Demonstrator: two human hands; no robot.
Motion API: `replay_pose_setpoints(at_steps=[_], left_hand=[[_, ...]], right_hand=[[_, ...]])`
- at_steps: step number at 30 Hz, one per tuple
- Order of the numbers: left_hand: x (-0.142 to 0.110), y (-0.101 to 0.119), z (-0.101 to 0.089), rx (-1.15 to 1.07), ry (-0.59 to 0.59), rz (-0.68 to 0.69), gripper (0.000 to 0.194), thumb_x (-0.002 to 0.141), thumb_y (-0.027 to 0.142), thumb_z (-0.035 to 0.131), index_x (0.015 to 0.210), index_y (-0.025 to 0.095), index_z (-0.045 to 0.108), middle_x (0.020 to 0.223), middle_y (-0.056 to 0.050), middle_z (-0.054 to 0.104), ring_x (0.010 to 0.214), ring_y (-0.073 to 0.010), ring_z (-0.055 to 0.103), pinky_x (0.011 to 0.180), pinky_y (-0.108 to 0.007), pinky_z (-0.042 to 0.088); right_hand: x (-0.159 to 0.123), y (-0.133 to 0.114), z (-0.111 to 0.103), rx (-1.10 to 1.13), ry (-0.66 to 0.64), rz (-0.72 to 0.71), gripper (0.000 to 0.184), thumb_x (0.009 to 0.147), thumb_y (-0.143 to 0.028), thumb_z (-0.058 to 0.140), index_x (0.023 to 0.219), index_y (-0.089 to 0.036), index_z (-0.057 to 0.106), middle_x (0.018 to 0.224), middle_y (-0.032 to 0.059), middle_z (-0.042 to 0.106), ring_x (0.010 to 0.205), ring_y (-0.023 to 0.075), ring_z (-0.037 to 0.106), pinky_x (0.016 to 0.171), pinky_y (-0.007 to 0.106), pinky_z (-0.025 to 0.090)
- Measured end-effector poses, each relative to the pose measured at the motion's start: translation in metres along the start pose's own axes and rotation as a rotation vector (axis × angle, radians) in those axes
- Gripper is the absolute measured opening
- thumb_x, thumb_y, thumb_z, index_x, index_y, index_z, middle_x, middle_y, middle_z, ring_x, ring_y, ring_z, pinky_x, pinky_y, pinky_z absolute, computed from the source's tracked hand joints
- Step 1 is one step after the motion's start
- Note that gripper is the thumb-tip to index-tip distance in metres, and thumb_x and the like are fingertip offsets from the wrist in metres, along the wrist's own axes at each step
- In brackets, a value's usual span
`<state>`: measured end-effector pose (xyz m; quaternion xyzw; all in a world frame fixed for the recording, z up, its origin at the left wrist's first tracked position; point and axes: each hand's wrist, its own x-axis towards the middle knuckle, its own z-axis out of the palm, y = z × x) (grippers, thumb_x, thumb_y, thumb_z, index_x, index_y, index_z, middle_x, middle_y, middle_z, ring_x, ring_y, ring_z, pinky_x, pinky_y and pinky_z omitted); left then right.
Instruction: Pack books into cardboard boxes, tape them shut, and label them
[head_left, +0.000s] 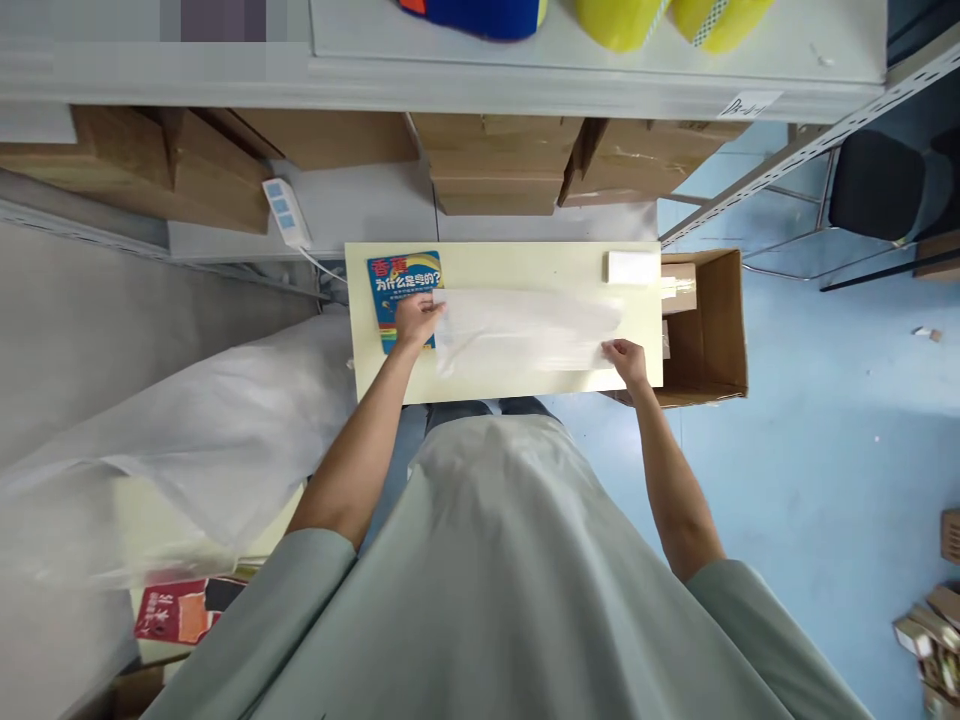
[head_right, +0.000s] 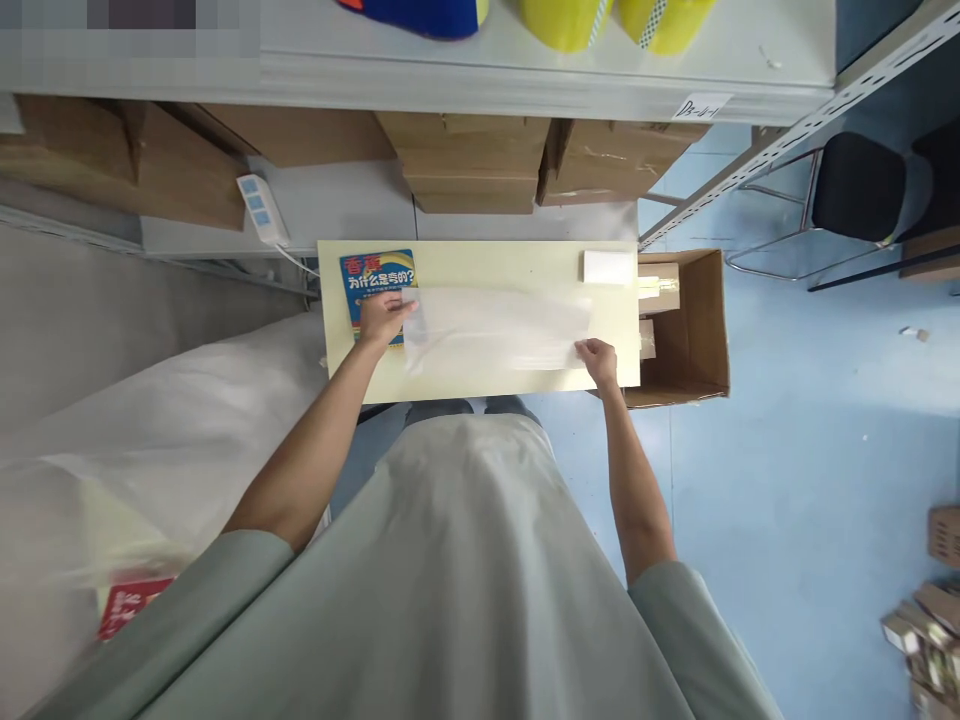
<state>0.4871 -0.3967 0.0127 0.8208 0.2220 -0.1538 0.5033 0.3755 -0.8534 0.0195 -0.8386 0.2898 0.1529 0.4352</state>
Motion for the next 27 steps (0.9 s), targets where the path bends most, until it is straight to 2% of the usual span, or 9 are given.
replay_pose_setpoints(at_steps=[3, 7, 13, 16, 18, 20, 22, 24, 27], left_hand=[[0.009, 0.000, 0.012, -0.057, 0.053, -0.104, 0.034, 0.070, 0.030, 0.089, 0.097, 0.018, 0.072, 0.095, -0.011, 0.081, 0.090, -0.0271, 0.077, 0.080, -0.038, 0.061], [0.022, -0.004, 0.024, -0.079, 0.030, -0.150, 0.041, 0.070, 0.033, 0.091, 0.103, 0.015, 0.075, 0.101, -0.012, 0.082, 0.088, -0.0244, 0.076, 0.081, -0.036, 0.062], [0.032, -0.015, 0.030, 0.182, 0.029, -0.091, 0.028, 0.084, 0.026, 0.084, 0.109, 0.015, 0.077, 0.109, -0.013, 0.085, 0.108, -0.0300, 0.079, 0.103, -0.042, 0.060], [0.022, -0.016, 0.035, 0.355, 0.096, 0.046, 0.039, 0.092, 0.025, 0.080, 0.130, 0.017, 0.075, 0.135, -0.017, 0.080, 0.131, -0.0351, 0.074, 0.119, -0.048, 0.054], [0.008, -0.015, 0.044, 0.463, 0.092, 0.205, 0.055, 0.099, 0.032, 0.078, 0.151, 0.019, 0.067, 0.160, -0.020, 0.067, 0.152, -0.0381, 0.060, 0.132, -0.051, 0.045], [-0.010, -0.014, 0.062, 0.546, -0.017, 0.334, 0.070, 0.104, 0.043, 0.075, 0.166, 0.017, 0.056, 0.178, -0.022, 0.049, 0.168, -0.0412, 0.043, 0.141, -0.053, 0.033], [-0.028, -0.015, 0.087, 0.615, -0.156, 0.386, 0.087, 0.105, 0.050, 0.072, 0.177, 0.011, 0.042, 0.189, -0.026, 0.028, 0.176, -0.0457, 0.025, 0.144, -0.059, 0.024], [-0.043, -0.019, 0.113, 0.657, -0.238, 0.401, 0.100, 0.104, 0.054, 0.071, 0.182, 0.007, 0.030, 0.192, -0.028, 0.011, 0.180, -0.0486, 0.007, 0.144, -0.066, 0.016], [-0.054, -0.031, 0.139, 0.665, -0.285, 0.402, 0.096, 0.109, 0.055, 0.062, 0.185, 0.009, 0.026, 0.193, -0.025, 0.003, 0.180, -0.0467, -0.009, 0.143, -0.071, 0.006]], right_hand=[[0.015, 0.001, 0.002, -0.099, 0.014, 0.046, 0.029, 0.093, -0.048, 0.075, 0.088, -0.020, 0.077, 0.101, 0.0130, 0.087, 0.098, 0.0269, 0.078, 0.092, 0.036, 0.059], [0.030, 0.000, 0.006, -0.205, 0.033, 0.095, 0.018, 0.093, -0.037, 0.076, 0.093, -0.019, 0.080, 0.115, 0.0169, 0.088, 0.106, 0.0292, 0.078, 0.094, 0.036, 0.058], [0.042, -0.002, 0.009, -0.307, 0.018, 0.137, 0.017, 0.096, -0.035, 0.077, 0.097, -0.019, 0.081, 0.118, 0.0194, 0.087, 0.106, 0.0303, 0.078, 0.093, 0.037, 0.058], [0.045, -0.005, 0.007, -0.457, 0.039, 0.124, 0.026, 0.099, -0.038, 0.075, 0.113, -0.017, 0.081, 0.124, 0.0201, 0.084, 0.113, 0.0342, 0.077, 0.099, 0.044, 0.060], [0.045, -0.011, 0.011, -0.577, 0.115, 0.023, 0.045, 0.103, -0.043, 0.073, 0.136, -0.014, 0.075, 0.141, 0.0241, 0.077, 0.128, 0.0391, 0.073, 0.105, 0.051, 0.061], [0.044, -0.021, 0.026, -0.638, 0.145, -0.161, 0.062, 0.108, -0.051, 0.066, 0.156, -0.012, 0.063, 0.162, 0.0281, 0.062, 0.146, 0.0428, 0.062, 0.114, 0.058, 0.059], [0.041, -0.034, 0.054, -0.658, 0.055, -0.367, 0.071, 0.113, -0.058, 0.056, 0.168, -0.012, 0.052, 0.179, 0.0280, 0.046, 0.161, 0.0435, 0.049, 0.124, 0.063, 0.052], [0.036, -0.048, 0.088, -0.687, -0.085, -0.538, 0.077, 0.116, -0.058, 0.050, 0.177, -0.013, 0.041, 0.189, 0.0250, 0.029, 0.174, 0.0425, 0.032, 0.134, 0.065, 0.042], [0.029, -0.061, 0.134, -0.733, -0.246, -0.684, 0.075, 0.119, -0.053, 0.043, 0.183, -0.014, 0.033, 0.194, 0.0194, 0.017, 0.181, 0.0376, 0.014, 0.143, 0.063, 0.026]])
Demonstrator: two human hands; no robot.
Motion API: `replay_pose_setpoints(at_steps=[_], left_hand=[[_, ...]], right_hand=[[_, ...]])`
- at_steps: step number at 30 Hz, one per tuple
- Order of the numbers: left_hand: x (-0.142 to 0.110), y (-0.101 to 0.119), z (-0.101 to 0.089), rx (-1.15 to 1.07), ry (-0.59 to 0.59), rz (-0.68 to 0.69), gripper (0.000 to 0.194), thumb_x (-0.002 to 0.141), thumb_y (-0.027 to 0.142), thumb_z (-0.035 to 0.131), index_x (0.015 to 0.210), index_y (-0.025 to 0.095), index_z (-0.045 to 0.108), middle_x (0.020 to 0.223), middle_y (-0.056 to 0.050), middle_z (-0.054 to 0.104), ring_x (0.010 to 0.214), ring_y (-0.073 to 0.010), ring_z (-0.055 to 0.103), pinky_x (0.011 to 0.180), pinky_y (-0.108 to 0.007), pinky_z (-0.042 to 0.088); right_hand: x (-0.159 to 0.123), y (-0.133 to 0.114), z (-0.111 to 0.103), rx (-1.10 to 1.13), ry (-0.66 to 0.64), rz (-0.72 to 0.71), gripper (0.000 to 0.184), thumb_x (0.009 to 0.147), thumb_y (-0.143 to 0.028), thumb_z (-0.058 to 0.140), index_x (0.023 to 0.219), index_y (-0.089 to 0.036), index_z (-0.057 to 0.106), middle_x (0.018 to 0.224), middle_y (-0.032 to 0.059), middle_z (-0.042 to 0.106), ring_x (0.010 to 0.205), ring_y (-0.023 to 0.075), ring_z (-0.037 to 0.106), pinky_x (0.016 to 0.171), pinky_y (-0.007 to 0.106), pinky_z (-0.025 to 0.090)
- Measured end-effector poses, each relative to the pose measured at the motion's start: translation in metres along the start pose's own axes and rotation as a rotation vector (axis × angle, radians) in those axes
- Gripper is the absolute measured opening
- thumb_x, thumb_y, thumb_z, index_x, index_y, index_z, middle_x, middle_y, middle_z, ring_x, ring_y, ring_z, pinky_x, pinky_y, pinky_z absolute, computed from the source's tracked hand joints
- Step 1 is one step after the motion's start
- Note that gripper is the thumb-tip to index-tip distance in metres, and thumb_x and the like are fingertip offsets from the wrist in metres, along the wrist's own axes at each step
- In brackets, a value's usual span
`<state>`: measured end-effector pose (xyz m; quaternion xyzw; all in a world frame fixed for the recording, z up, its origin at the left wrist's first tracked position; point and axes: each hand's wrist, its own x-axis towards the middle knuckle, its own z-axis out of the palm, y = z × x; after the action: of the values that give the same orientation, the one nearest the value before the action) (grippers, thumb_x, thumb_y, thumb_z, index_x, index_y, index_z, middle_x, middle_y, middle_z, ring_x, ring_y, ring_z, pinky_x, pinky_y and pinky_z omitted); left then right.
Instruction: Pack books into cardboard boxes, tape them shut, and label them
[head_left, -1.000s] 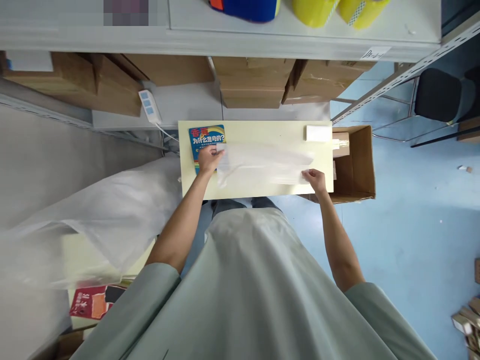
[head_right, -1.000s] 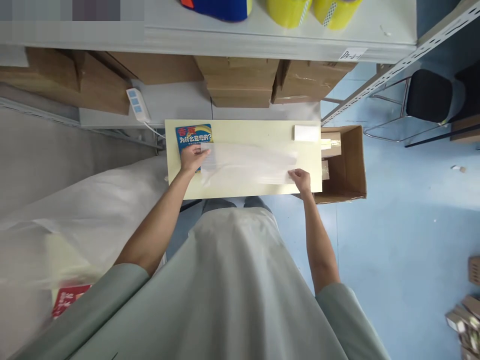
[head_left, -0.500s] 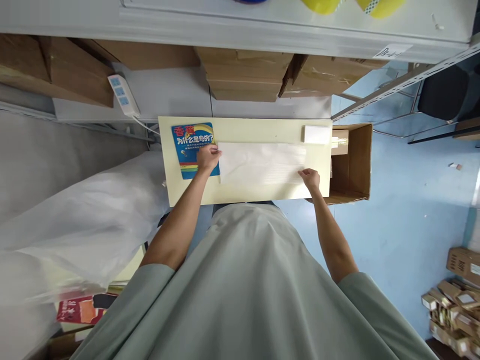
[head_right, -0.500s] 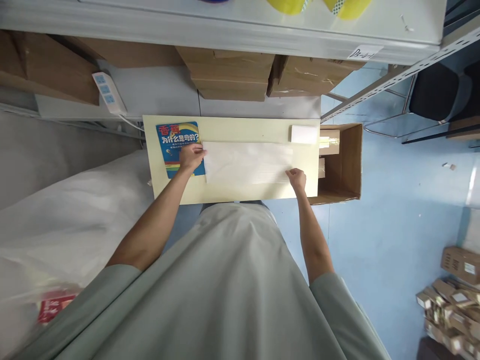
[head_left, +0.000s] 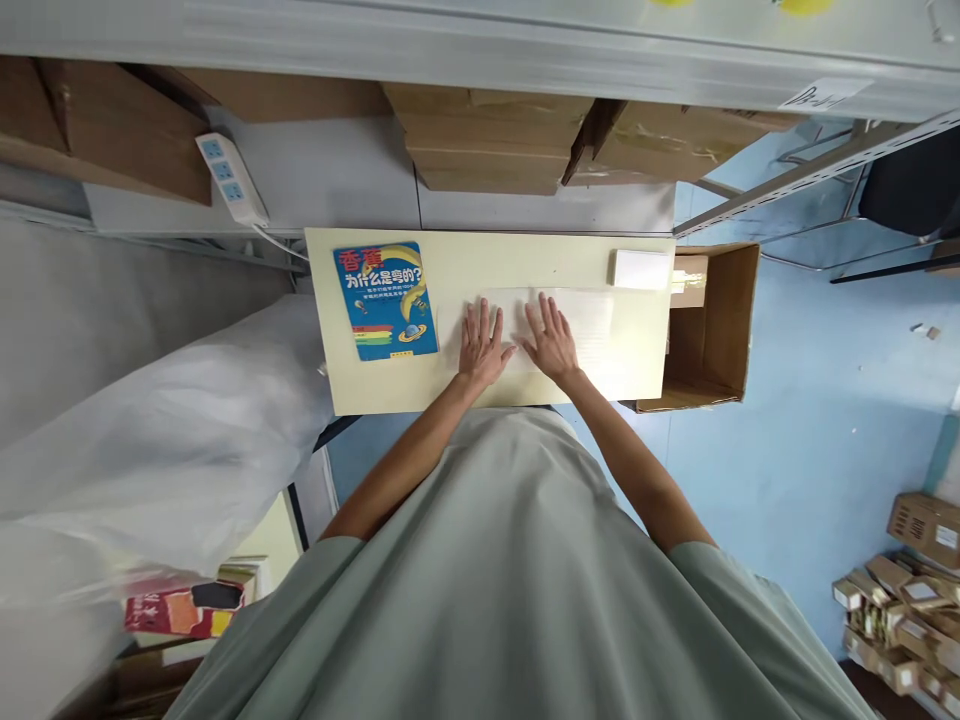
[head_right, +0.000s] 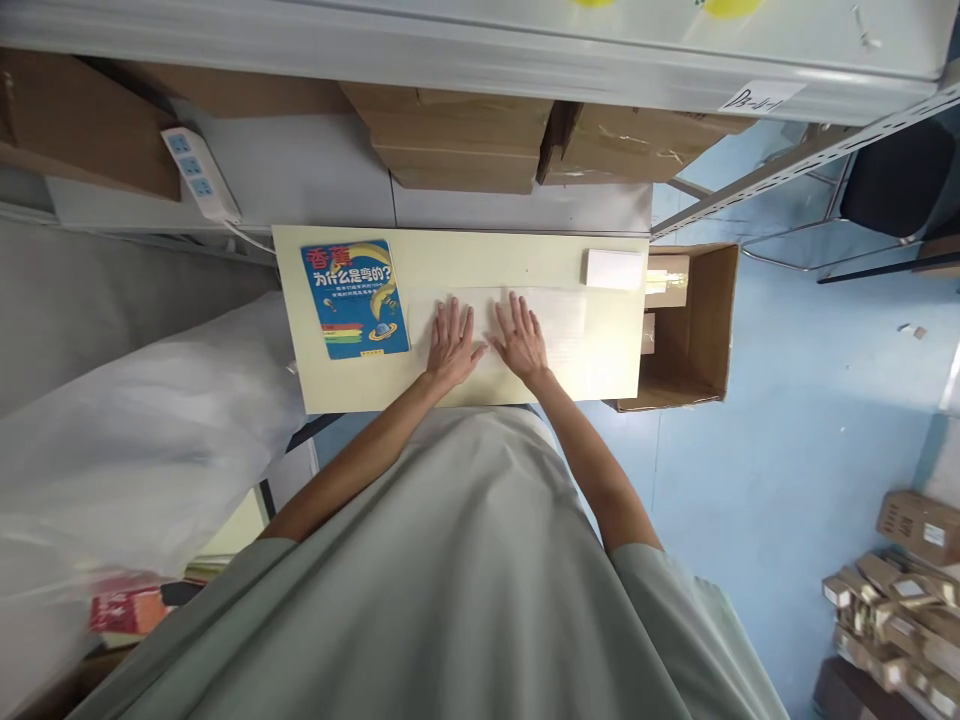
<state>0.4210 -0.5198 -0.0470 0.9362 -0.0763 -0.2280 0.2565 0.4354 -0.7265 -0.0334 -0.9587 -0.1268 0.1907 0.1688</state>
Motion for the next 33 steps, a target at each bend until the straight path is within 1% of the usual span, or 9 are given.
replay_pose_setpoints(at_steps=[4, 9, 13, 17, 21, 24, 27, 30, 33], left_hand=[[-0.005, -0.024, 0.004, 0.019, -0.025, 0.019, 0.097, 0.108, 0.062, 0.064, 0.184, 0.014, 0.030, 0.194, -0.021, 0.005, 0.179, -0.0440, -0.014, 0.144, -0.070, 0.003], [-0.013, -0.060, -0.014, 0.051, -0.056, 0.027, 0.117, 0.098, 0.065, 0.080, 0.184, 0.007, 0.025, 0.192, -0.027, 0.003, 0.179, -0.0453, -0.010, 0.144, -0.069, 0.002], [-0.013, -0.062, -0.015, 0.037, -0.052, 0.035, 0.121, 0.097, 0.064, 0.082, 0.183, 0.001, 0.024, 0.190, -0.032, 0.005, 0.179, -0.0468, -0.007, 0.144, -0.068, 0.002], [-0.015, -0.057, -0.018, -0.001, -0.013, 0.067, 0.115, 0.100, 0.064, 0.077, 0.181, -0.001, 0.027, 0.190, -0.033, 0.009, 0.180, -0.0474, -0.004, 0.144, -0.069, 0.003], [-0.031, -0.075, -0.033, -0.092, 0.135, 0.030, 0.092, 0.112, 0.060, 0.056, 0.182, 0.007, 0.032, 0.192, -0.026, 0.015, 0.181, -0.0417, 0.000, 0.145, -0.065, 0.009], [-0.048, -0.107, -0.049, -0.154, 0.309, -0.164, 0.087, 0.113, 0.061, 0.049, 0.180, 0.008, 0.034, 0.191, -0.027, 0.019, 0.181, -0.0416, 0.008, 0.145, -0.063, 0.015], [-0.062, -0.144, -0.066, -0.169, 0.441, -0.377, 0.083, 0.113, 0.059, 0.049, 0.174, 0.004, 0.040, 0.181, -0.036, 0.036, 0.174, -0.0455, 0.031, 0.143, -0.063, 0.025], [-0.068, -0.172, -0.082, -0.156, 0.454, -0.498, 0.074, 0.112, 0.056, 0.051, 0.165, 0.004, 0.049, 0.161, -0.037, 0.057, 0.160, -0.0477, 0.050, 0.138, -0.065, 0.034], [-0.064, -0.191, -0.092, -0.193, 0.423, -0.556, 0.064, 0.108, 0.055, 0.056, 0.152, 0.007, 0.059, 0.143, -0.033, 0.070, 0.147, -0.0465, 0.063, 0.132, -0.064, 0.042]], right_hand=[[0.001, 0.002, 0.015, 0.004, -0.042, -0.023, 0.078, 0.119, -0.060, 0.041, 0.183, -0.016, 0.034, 0.194, 0.0182, 0.016, 0.182, 0.0368, 0.012, 0.145, 0.063, 0.019], [-0.038, 0.065, 0.003, -0.069, 0.003, 0.153, 0.091, 0.116, -0.073, 0.040, 0.184, -0.014, 0.031, 0.194, 0.0212, 0.014, 0.181, 0.0399, 0.012, 0.143, 0.067, 0.021], [-0.068, 0.104, -0.007, -0.166, 0.002, 0.253, 0.097, 0.115, -0.077, 0.036, 0.184, -0.009, 0.029, 0.193, 0.0246, 0.013, 0.181, 0.0414, 0.013, 0.143, 0.066, 0.022], [-0.072, 0.104, -0.007, -0.182, 0.029, 0.270, 0.102, 0.114, -0.080, 0.033, 0.184, -0.005, 0.026, 0.192, 0.0266, 0.014, 0.181, 0.0428, 0.012, 0.143, 0.067, 0.021], [-0.055, 0.066, -0.001, -0.118, 0.086, 0.233, 0.103, 0.114, -0.079, 0.032, 0.184, -0.004, 0.023, 0.191, 0.0277, 0.016, 0.181, 0.0421, 0.013, 0.143, 0.070, 0.020], [-0.031, 0.015, 0.009, -0.040, 0.062, 0.110, 0.099, 0.115, -0.075, 0.039, 0.185, -0.006, 0.022, 0.192, 0.0250, 0.019, 0.181, 0.0397, 0.013, 0.144, 0.067, 0.020], [0.000, -0.049, 0.026, 0.029, 0.007, -0.073, 0.091, 0.117, -0.068, 0.043, 0.183, -0.008, 0.030, 0.191, 0.0220, 0.023, 0.181, 0.0363, 0.016, 0.145, 0.060, 0.022], [0.030, -0.108, 0.044, 0.089, -0.056, -0.207, 0.082, 0.118, -0.062, 0.045, 0.181, -0.011, 0.036, 0.190, 0.0200, 0.029, 0.180, 0.0355, 0.023, 0.143, 0.059, 0.028], [0.053, -0.149, 0.057, 0.121, -0.101, -0.253, 0.077, 0.119, -0.056, 0.047, 0.178, -0.007, 0.042, 0.186, 0.0233, 0.037, 0.179, 0.0363, 0.026, 0.143, 0.060, 0.029]])
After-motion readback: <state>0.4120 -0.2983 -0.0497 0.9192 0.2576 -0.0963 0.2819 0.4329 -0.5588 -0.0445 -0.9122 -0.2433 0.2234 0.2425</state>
